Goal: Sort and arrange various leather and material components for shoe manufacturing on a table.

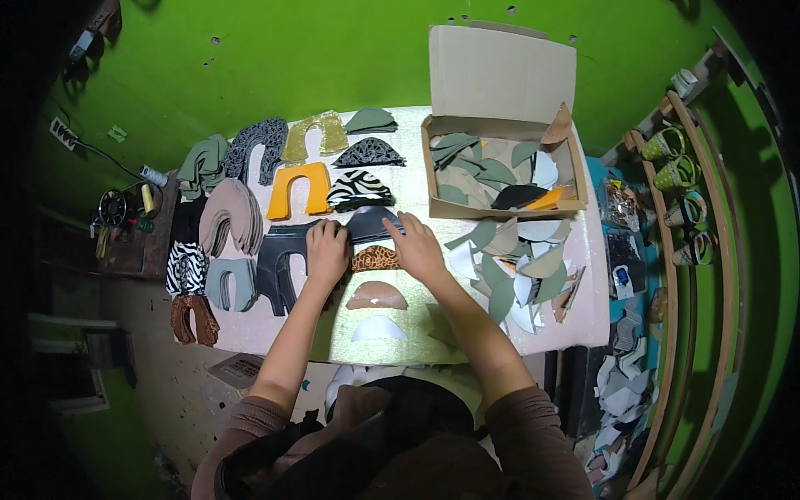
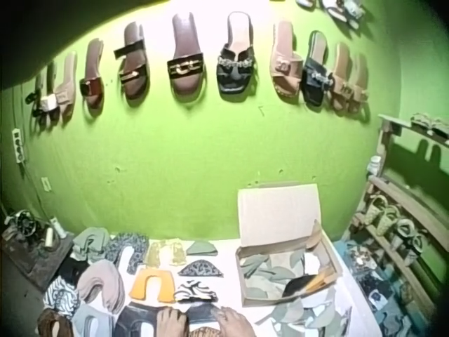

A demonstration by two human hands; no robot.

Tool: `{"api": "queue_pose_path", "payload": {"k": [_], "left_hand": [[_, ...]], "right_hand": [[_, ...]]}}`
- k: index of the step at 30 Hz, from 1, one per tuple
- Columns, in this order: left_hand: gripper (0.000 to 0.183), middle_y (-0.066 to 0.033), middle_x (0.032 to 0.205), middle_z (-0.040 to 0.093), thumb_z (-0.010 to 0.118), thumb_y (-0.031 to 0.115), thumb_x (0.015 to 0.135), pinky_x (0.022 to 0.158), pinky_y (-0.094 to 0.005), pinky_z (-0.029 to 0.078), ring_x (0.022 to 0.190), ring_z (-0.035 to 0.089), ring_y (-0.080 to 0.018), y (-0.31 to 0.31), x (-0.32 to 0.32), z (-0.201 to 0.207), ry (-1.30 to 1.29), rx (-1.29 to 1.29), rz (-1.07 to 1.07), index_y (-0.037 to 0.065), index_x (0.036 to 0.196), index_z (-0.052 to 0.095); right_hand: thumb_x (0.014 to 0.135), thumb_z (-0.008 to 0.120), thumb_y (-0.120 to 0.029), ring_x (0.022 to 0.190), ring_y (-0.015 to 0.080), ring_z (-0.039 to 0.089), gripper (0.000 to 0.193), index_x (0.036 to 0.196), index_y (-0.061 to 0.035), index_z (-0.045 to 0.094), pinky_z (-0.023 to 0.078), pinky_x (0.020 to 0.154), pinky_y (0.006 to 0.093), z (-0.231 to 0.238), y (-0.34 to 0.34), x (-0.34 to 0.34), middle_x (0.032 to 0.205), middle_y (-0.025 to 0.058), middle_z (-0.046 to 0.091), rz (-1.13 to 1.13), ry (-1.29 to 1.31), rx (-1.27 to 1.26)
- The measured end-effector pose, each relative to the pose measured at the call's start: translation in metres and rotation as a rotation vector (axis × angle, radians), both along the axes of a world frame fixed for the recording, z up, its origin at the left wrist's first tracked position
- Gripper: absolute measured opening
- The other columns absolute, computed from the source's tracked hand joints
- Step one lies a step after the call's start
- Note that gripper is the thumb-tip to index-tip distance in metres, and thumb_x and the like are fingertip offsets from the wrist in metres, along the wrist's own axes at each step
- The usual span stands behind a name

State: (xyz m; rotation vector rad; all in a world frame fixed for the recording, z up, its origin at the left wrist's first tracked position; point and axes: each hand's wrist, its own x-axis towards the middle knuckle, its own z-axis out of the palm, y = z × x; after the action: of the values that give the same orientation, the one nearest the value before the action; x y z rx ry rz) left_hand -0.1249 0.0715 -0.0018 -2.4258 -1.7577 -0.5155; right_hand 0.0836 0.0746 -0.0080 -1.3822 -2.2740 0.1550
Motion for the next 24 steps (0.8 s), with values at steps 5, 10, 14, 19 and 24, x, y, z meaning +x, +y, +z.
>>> {"api": "queue_pose_path", "payload": {"k": [5,10,14,19,24], "left_hand": [[0.021,-0.0124,0.103,0.055,0.061,0.011,0.076,0.092,-0.0418,0.035,0.102,0.049,-0.0296,-0.021,0.041,0.021,-0.234,-0.045,-0.031,0.004,0.095,0.062],[0.021,-0.0109,0.098,0.057,0.060,0.013,0.078,0.085,-0.0402,0.038,0.096,0.053,-0.0277,-0.051,0.100,0.026,-0.324,-0.116,-0.135,0.005,0.097,0.062],[0.025,-0.0116,0.102,0.056,0.061,0.014,0.077,0.087,-0.0407,0.038,0.098,0.052,-0.0279,-0.073,0.146,0.018,-0.362,-0.167,-0.167,0.006,0.101,0.061],[0.034,-0.0133,0.109,0.053,0.062,0.014,0.077,0.088,-0.0409,0.039,0.102,0.051,-0.0297,-0.084,0.201,0.016,-0.369,-0.235,-0.191,0.007,0.110,0.057],[0.043,-0.0153,0.114,0.051,0.064,0.015,0.076,0.086,-0.0425,0.042,0.102,0.053,-0.0330,-0.092,0.233,0.017,-0.474,-0.299,-0.121,0.008,0.117,0.053]], "right_hand": [[0.076,0.057,-0.007,0.117,0.0311,0.045,0.040,0.116,-0.0081,0.057,0.040,0.094,0.0401,0.014,-0.037,0.032,0.124,0.0178,0.048,0.007,0.026,-0.064],[0.076,0.058,-0.008,0.113,0.0324,0.046,0.035,0.111,-0.0066,0.059,0.039,0.093,0.0414,0.044,-0.070,0.087,0.119,0.0174,0.049,0.006,0.047,-0.064],[0.074,0.060,-0.009,0.114,0.0332,0.044,0.036,0.110,-0.0073,0.059,0.033,0.097,0.0466,0.064,-0.083,0.147,0.118,0.0166,0.050,-0.074,-0.037,0.015],[0.072,0.071,-0.030,0.121,0.0444,0.035,0.074,0.134,-0.0088,0.038,0.032,0.099,0.0503,0.061,-0.083,0.216,0.135,0.0275,0.032,-0.482,-0.229,-0.237],[0.076,0.067,-0.024,0.115,0.0430,0.043,0.060,0.130,-0.0080,0.045,0.041,0.094,0.0440,0.043,-0.077,0.211,0.127,0.0271,0.040,-0.292,0.074,-0.401]]}}
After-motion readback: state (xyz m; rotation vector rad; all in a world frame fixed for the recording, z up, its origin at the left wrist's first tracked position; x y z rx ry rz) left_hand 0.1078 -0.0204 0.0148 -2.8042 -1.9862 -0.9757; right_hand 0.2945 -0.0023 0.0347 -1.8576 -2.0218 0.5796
